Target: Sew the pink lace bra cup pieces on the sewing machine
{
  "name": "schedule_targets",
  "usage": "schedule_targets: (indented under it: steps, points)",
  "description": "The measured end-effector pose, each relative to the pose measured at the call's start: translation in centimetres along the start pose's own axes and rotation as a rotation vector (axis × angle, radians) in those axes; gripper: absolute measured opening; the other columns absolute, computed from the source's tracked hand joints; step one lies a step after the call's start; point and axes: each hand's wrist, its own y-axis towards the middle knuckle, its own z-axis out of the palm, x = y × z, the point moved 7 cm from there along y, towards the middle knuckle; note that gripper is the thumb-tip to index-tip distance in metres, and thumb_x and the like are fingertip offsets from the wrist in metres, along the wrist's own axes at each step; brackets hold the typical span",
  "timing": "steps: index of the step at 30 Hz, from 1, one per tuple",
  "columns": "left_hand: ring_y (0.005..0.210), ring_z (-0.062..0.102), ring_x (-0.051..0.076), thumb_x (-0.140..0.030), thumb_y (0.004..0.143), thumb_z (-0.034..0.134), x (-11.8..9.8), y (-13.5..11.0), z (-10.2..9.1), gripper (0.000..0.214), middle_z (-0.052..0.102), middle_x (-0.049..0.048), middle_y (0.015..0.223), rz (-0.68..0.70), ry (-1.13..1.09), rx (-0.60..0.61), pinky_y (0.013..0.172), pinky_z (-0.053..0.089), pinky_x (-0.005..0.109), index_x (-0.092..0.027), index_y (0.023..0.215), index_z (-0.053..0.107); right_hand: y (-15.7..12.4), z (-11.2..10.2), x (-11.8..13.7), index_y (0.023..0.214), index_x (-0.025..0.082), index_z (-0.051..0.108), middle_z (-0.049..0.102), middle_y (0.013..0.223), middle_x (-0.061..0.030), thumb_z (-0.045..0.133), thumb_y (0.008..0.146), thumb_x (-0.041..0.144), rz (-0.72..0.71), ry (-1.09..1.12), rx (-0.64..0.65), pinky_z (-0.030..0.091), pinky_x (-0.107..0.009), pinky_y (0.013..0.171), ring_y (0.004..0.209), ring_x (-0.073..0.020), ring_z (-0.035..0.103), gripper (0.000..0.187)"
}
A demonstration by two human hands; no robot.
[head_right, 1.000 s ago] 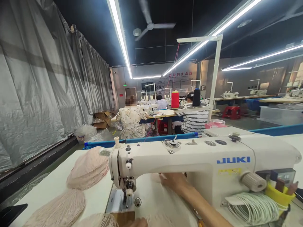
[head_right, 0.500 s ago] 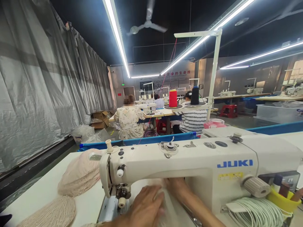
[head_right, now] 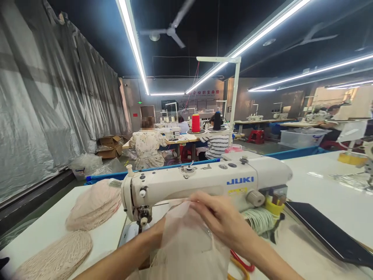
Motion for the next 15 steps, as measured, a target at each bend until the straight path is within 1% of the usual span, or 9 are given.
schedule_targets:
  steps: [1,2,3,5,6,8,10,12,15]
  points:
    - [0.085,0.063,0.020,-0.055,0.096,0.022,-0.6,-1.6,0.9,0.058,0.065,0.0048,0.087,0.031,-0.069,0.067,0.077,0.047,0.030,-0.012,0.109,0.059,0.2,0.6,0.2,0.080,0.022,0.060,0.056,0.061,0.0023,0.041,0.092,0.044,0.024,0.022,0.036,0.036,-0.023,0.054,0.055,-0.0122,0.049,0.031]
    - [0.079,0.063,0.018,-0.060,0.093,0.024,-1.2,-3.4,1.8,0.063,0.065,0.0054,0.079,0.084,-0.163,0.134,0.075,0.046,0.029,-0.010,0.106,0.060,0.2,1.3,0.4,0.080,0.021,0.058,0.052,0.057,0.0037,0.041,0.092,0.046,0.052,0.046,0.064,0.034,-0.023,0.051,0.052,-0.0111,0.045,0.032]
    - [0.070,0.061,0.016,-0.065,0.087,0.036,-1.7,-5.1,2.2,0.063,0.063,0.0046,0.071,0.117,-0.210,0.154,0.071,0.044,0.027,-0.009,0.100,0.062,0.0,2.2,0.5,0.082,0.021,0.056,0.047,0.054,0.0052,0.039,0.092,0.047,0.084,0.075,0.086,0.031,-0.022,0.049,0.049,-0.0102,0.042,0.033]
    - [0.053,0.052,0.011,-0.064,0.069,0.064,-1.6,-8.5,1.7,0.057,0.056,-0.0001,0.057,0.102,-0.202,0.075,0.058,0.039,0.022,-0.009,0.085,0.063,-1.0,4.3,1.0,0.092,0.020,0.052,0.041,0.051,0.0082,0.037,0.092,0.052,0.147,0.158,0.170,0.027,-0.020,0.043,0.045,-0.0091,0.036,0.035]
    - [0.048,0.046,0.009,-0.061,0.063,0.071,-1.3,-10.1,1.0,0.054,0.051,-0.0026,0.053,0.079,-0.166,0.001,0.053,0.036,0.021,-0.009,0.078,0.062,-1.7,5.5,1.4,0.097,0.020,0.051,0.041,0.051,0.0089,0.040,0.090,0.054,0.174,0.207,0.233,0.027,-0.019,0.042,0.044,-0.0088,0.035,0.036]
    - [0.048,0.042,0.007,-0.060,0.061,0.073,-0.8,-13.4,-0.6,0.053,0.048,-0.0037,0.053,0.050,-0.135,-0.124,0.051,0.033,0.020,-0.010,0.071,0.060,-3.4,7.8,2.7,0.095,0.019,0.053,0.045,0.054,0.0077,0.052,0.083,0.057,0.210,0.300,0.392,0.030,-0.019,0.042,0.046,-0.0091,0.040,0.039]
    - [0.058,0.047,0.009,-0.063,0.065,0.069,-0.2,-16.6,-1.7,0.054,0.054,-0.0003,0.062,0.046,-0.147,-0.165,0.058,0.037,0.021,-0.010,0.071,0.061,-5.0,9.8,4.2,0.079,0.018,0.059,0.052,0.059,0.0037,0.061,0.076,0.056,0.227,0.368,0.520,0.034,-0.020,0.048,0.053,-0.0106,0.046,0.039]
    - [0.068,0.052,0.011,-0.059,0.063,0.072,1.3,-19.5,-2.1,0.052,0.059,0.0030,0.072,-0.020,-0.166,-0.143,0.067,0.040,0.023,-0.009,0.075,0.063,-6.1,11.5,5.3,0.066,0.017,0.056,0.054,0.062,0.0009,0.059,0.078,0.059,0.240,0.417,0.557,0.035,-0.021,0.055,0.060,-0.0117,0.048,0.043]
    - [0.064,0.052,0.011,-0.042,0.053,0.082,4.5,-22.7,-1.5,0.049,0.061,0.0009,0.071,-0.194,-0.223,-0.092,0.064,0.041,0.023,-0.012,0.088,0.065,-7.3,14.5,6.5,0.068,0.019,0.049,0.045,0.052,0.0046,0.045,0.082,0.068,0.263,0.481,0.575,0.028,-0.022,0.049,0.051,-0.0096,0.037,0.051]
